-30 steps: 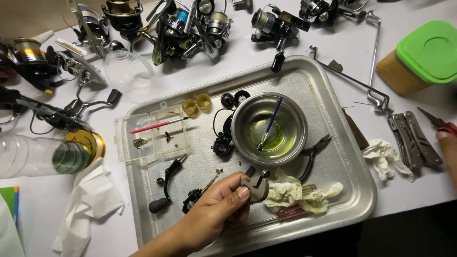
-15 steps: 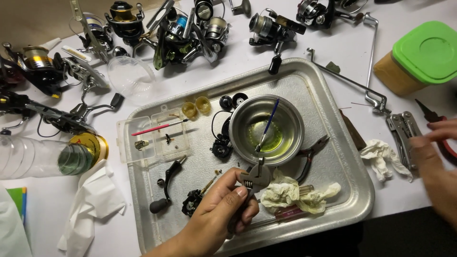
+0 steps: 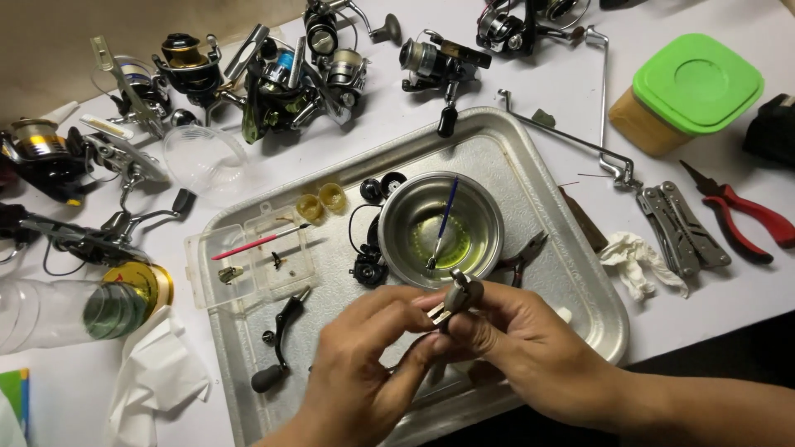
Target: Disassembling, cleaning, and reassembling internal components of a fishing reel using various hand tools.
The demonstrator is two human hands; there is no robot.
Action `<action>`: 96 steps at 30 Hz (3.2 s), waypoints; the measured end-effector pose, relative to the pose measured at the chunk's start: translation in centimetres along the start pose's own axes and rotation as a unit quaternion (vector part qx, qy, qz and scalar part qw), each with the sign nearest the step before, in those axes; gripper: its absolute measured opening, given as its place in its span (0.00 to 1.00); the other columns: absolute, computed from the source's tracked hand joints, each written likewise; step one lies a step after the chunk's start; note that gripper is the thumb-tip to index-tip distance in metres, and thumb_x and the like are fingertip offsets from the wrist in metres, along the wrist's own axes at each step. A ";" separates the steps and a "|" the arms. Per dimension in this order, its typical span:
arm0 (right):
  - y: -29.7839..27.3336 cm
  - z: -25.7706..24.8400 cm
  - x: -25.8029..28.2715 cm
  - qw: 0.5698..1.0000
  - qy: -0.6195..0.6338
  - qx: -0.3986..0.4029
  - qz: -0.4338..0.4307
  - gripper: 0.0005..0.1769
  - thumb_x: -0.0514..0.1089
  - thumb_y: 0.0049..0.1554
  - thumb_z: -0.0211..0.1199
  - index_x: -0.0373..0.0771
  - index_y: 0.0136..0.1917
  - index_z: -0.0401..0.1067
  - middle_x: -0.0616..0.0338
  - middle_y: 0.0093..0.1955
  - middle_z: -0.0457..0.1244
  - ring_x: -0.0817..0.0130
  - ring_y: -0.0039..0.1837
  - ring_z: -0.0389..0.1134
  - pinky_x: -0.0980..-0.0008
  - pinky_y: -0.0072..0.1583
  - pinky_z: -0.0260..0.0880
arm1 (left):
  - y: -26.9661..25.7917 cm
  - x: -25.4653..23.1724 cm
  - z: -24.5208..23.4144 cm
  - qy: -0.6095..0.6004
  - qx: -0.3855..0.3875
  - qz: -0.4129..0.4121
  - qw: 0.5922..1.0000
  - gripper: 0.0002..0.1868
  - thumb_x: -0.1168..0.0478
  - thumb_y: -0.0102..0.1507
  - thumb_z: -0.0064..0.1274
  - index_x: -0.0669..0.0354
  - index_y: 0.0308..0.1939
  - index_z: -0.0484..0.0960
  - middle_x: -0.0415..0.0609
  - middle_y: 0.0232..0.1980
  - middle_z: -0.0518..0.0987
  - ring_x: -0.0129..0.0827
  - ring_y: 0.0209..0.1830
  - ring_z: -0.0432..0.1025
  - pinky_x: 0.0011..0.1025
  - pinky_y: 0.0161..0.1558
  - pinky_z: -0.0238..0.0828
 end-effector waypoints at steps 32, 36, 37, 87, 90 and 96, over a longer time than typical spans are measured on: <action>4.8 -5.0 13.6 0.925 -0.309 -0.094 -0.201 0.16 0.42 0.61 0.59 0.33 0.59 0.77 0.57 0.39 0.64 0.70 0.40 0.64 0.74 0.41 0.67 | 1.0 7.4 -5.8 -0.088 -0.065 -0.136 0.985 0.07 0.64 0.54 0.69 0.59 0.34 0.86 0.44 0.32 0.88 0.25 0.32 0.82 0.21 0.38 0.80; 6.8 -8.7 14.1 0.932 -0.294 -0.115 -0.179 0.23 0.39 0.64 0.51 0.36 0.71 0.70 0.56 0.34 0.65 0.76 0.31 0.57 0.79 0.31 0.54 | 1.1 7.7 -5.6 -0.144 -0.061 -0.130 0.979 0.05 0.67 0.56 0.67 0.60 0.34 0.86 0.49 0.34 0.90 0.29 0.36 0.83 0.25 0.41 0.82; 7.0 -9.9 14.3 0.934 -0.271 -0.135 -0.190 0.22 0.42 0.64 0.54 0.34 0.70 0.71 0.55 0.34 0.65 0.77 0.32 0.57 0.82 0.32 0.55 | 1.0 8.1 -5.6 -0.149 -0.065 -0.143 0.976 0.06 0.68 0.55 0.67 0.61 0.35 0.86 0.50 0.35 0.91 0.29 0.37 0.84 0.25 0.41 0.83; 6.0 -14.6 13.2 0.663 -0.671 -0.325 0.062 0.21 0.45 0.60 0.62 0.53 0.66 0.74 0.53 0.54 0.73 0.54 0.56 0.72 0.55 0.59 0.71 | 0.3 9.7 -5.5 -0.157 -0.099 -0.127 0.974 0.08 0.69 0.56 0.66 0.60 0.37 0.83 0.47 0.37 0.86 0.27 0.37 0.82 0.23 0.47 0.85; 3.9 -10.8 15.0 0.557 -0.730 -0.328 -0.221 0.16 0.44 0.62 0.67 0.40 0.62 0.79 0.55 0.50 0.73 0.57 0.50 0.72 0.54 0.55 0.70 | 0.1 9.6 -5.7 -0.201 -0.100 -0.126 0.966 0.11 0.70 0.57 0.66 0.60 0.39 0.79 0.48 0.38 0.83 0.28 0.38 0.80 0.24 0.47 0.83; -0.7 5.1 13.1 0.657 -0.572 -0.023 -0.490 0.16 0.45 0.58 0.68 0.38 0.58 0.76 0.54 0.49 0.72 0.61 0.47 0.73 0.63 0.52 0.73 | -0.8 8.8 -4.1 -0.270 -0.054 -0.162 0.948 0.18 0.73 0.57 0.63 0.60 0.47 0.74 0.51 0.38 0.80 0.30 0.38 0.76 0.26 0.41 0.77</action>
Point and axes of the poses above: each hand's wrist, its own y-axis towards the middle knuckle, its own z-axis out of the palm, x = y × z, the point moved 9 cm from there along y, towards the middle knuckle
